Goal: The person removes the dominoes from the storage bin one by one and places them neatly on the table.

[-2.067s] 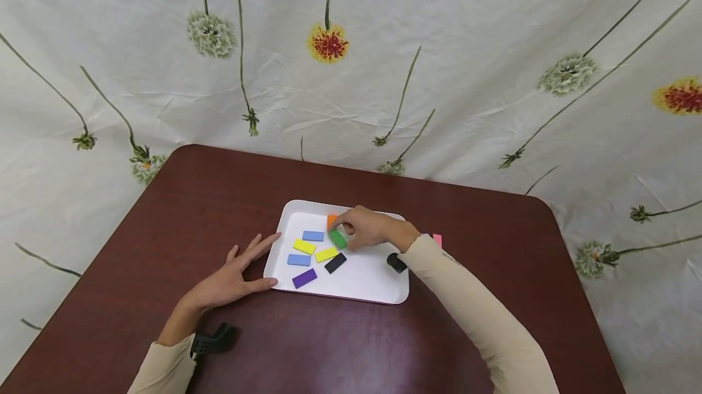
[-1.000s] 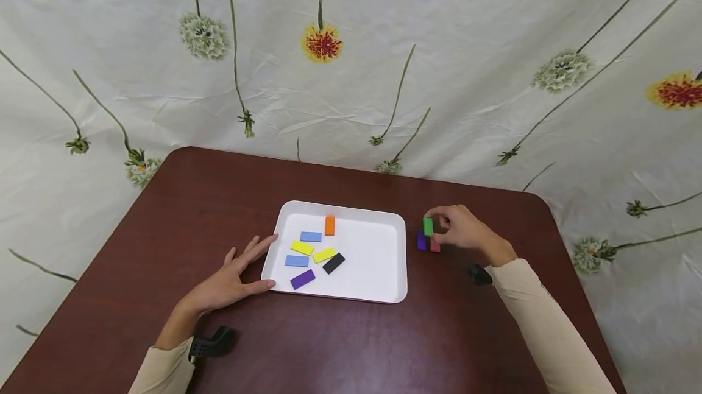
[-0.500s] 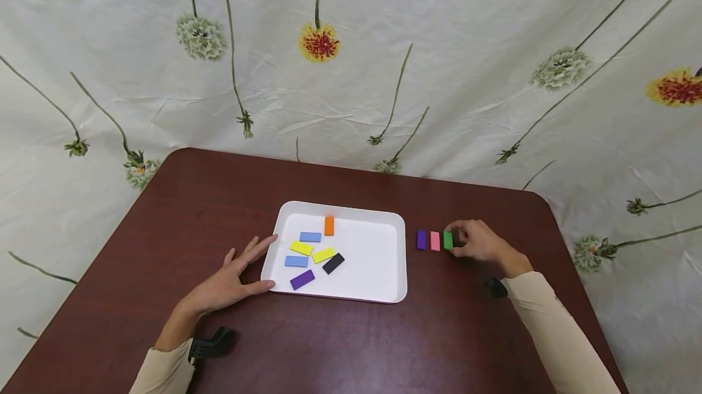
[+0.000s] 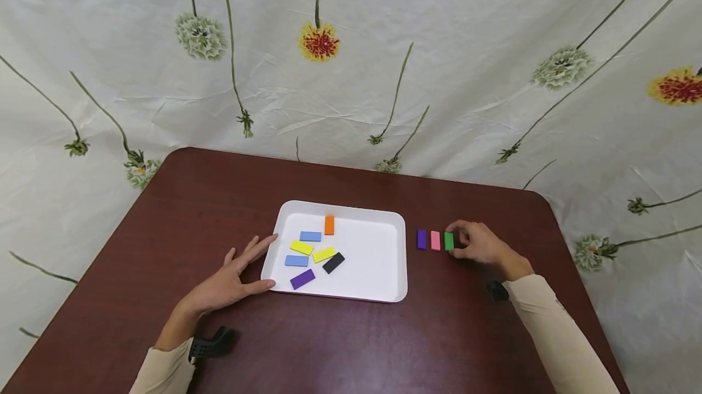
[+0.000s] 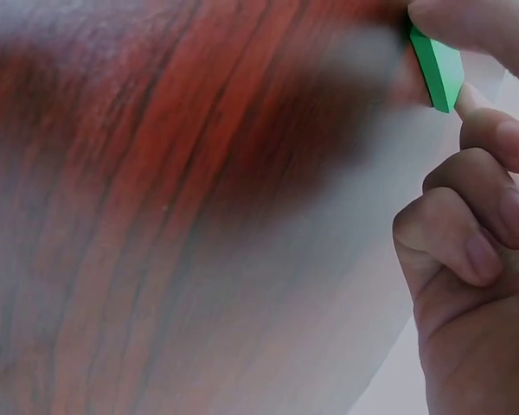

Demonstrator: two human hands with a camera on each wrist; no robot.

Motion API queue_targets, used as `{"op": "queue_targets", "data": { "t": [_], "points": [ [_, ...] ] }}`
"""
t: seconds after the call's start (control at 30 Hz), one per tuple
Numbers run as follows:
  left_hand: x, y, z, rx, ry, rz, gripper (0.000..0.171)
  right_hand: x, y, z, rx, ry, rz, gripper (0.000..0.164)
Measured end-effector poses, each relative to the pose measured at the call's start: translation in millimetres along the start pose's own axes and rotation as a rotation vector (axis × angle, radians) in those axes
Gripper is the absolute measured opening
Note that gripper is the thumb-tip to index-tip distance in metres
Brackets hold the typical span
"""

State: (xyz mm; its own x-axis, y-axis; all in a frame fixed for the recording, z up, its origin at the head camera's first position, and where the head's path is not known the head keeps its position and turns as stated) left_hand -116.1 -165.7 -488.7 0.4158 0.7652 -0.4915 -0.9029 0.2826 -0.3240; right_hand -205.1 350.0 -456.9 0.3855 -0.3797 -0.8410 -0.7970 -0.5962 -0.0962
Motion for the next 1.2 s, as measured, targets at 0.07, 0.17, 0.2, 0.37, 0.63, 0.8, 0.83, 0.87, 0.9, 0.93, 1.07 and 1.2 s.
{"op": "queue_targets", "data": {
  "t": [0.07, 0.17, 0.2, 0.37, 0.63, 0.8, 0.83, 0.87, 0.9, 0.93, 1.07, 1.2],
  "points": [
    [-0.2, -0.1, -0.3, 0.004, 0.001, 0.001, 0.087, 0, 0, 1, -0.001, 0.006, 0.004, 0.043],
    [-0.1, -0.2, -1.1, 0.008, 0.002, 0.003, 0.087, 1, -1, 1, -0.005, 0.013, 0.007, 0.043],
    [0.0, -0.2, -1.4, 0.008, 0.002, 0.002, 0.087, 1, 0, 1, -0.007, 0.015, 0.007, 0.043],
    [0.2, -1.0, -2.1, 0.007, 0.002, 0.005, 0.087, 2, -1, 2, -0.001, 0.015, 0.003, 0.044],
    [-0.1, -3.2, 0.1, 0.012, -0.025, -0.006, 0.086, 0, 1, -1, -0.016, 0.04, 0.041, 0.049],
    [-0.5, -4.2, 0.7, 0.011, -0.028, -0.007, 0.086, -2, 10, -14, -0.105, 0.1, 0.103, 0.036],
    [-0.6, -4.3, 0.9, 0.011, -0.028, -0.006, 0.086, -3, 13, -19, -0.114, 0.124, 0.108, 0.034],
    [-0.7, -4.2, 1.1, 0.013, -0.026, -0.004, 0.086, -4, 16, -29, -0.119, 0.148, 0.11, 0.032],
    [-0.7, -4.0, 1.3, 0.012, -0.025, -0.004, 0.086, -4, 20, -34, -0.125, 0.171, 0.112, 0.032],
    [-0.7, -3.8, 1.2, 0.014, -0.023, -0.003, 0.086, -4, 24, -39, -0.126, 0.198, 0.11, 0.032],
    [-0.6, -2.7, 1.8, 0.019, -0.014, 0.001, 0.086, -2, 39, -57, -0.138, 0.283, 0.094, 0.031],
    [-0.8, -2.0, 2.9, 0.018, -0.01, 0.003, 0.087, 2, 54, -67, -0.172, 0.331, 0.075, 0.026]
  ]
}}
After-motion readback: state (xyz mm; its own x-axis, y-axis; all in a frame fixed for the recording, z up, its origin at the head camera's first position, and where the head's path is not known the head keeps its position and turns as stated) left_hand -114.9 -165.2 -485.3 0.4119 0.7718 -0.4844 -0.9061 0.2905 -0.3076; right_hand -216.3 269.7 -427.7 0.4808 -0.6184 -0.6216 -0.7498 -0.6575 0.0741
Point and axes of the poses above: each hand's wrist, its own y-axis towards the middle knuckle, its own x-axis out of the palm, z = x × y, the point moved 3 cm from there along y, towards the middle knuckle, and after that the axes turned 13 degrees about -x, right-handed, at the moved point
